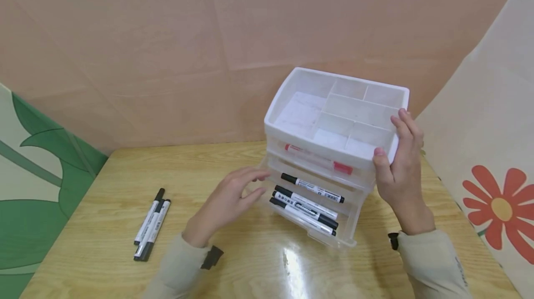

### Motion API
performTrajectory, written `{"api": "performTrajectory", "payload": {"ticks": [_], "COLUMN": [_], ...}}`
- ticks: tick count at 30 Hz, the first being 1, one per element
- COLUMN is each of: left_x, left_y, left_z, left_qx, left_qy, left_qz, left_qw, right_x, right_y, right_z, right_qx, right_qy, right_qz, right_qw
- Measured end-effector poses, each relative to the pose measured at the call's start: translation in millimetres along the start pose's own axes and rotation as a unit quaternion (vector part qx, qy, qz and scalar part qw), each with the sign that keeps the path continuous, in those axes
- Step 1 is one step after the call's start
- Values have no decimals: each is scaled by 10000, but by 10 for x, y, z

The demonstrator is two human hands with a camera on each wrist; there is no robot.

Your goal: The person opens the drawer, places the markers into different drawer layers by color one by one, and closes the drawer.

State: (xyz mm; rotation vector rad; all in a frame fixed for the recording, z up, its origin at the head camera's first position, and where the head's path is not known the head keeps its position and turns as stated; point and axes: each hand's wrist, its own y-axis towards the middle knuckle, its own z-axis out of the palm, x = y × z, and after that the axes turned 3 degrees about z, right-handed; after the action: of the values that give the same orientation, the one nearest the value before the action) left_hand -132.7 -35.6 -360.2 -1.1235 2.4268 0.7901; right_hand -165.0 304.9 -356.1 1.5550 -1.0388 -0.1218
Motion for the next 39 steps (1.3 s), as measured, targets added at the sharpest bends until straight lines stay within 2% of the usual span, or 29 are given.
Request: {"api": "performTrajectory", "payload": {"ticks": [16,29,39], "left_x": [106,178,232], "left_y": [-229,-347,-437], "left_z": [-146,-201,-234], "left_qx": [-165,-292,-339], "left_qy": [-82,-105,-11], "left_qz": [-310,-353,-515], "left_qw": [9993,9989,9981], "right_x": [-6,58,5], "right_y": [1,12,0], "right_z": [18,20,-75], "right_qx": [-110,-122,309], "right_qy": [17,-26,-264], "right_qz": [-23,39,69], "right_qw": [9999,9999,9991]}}
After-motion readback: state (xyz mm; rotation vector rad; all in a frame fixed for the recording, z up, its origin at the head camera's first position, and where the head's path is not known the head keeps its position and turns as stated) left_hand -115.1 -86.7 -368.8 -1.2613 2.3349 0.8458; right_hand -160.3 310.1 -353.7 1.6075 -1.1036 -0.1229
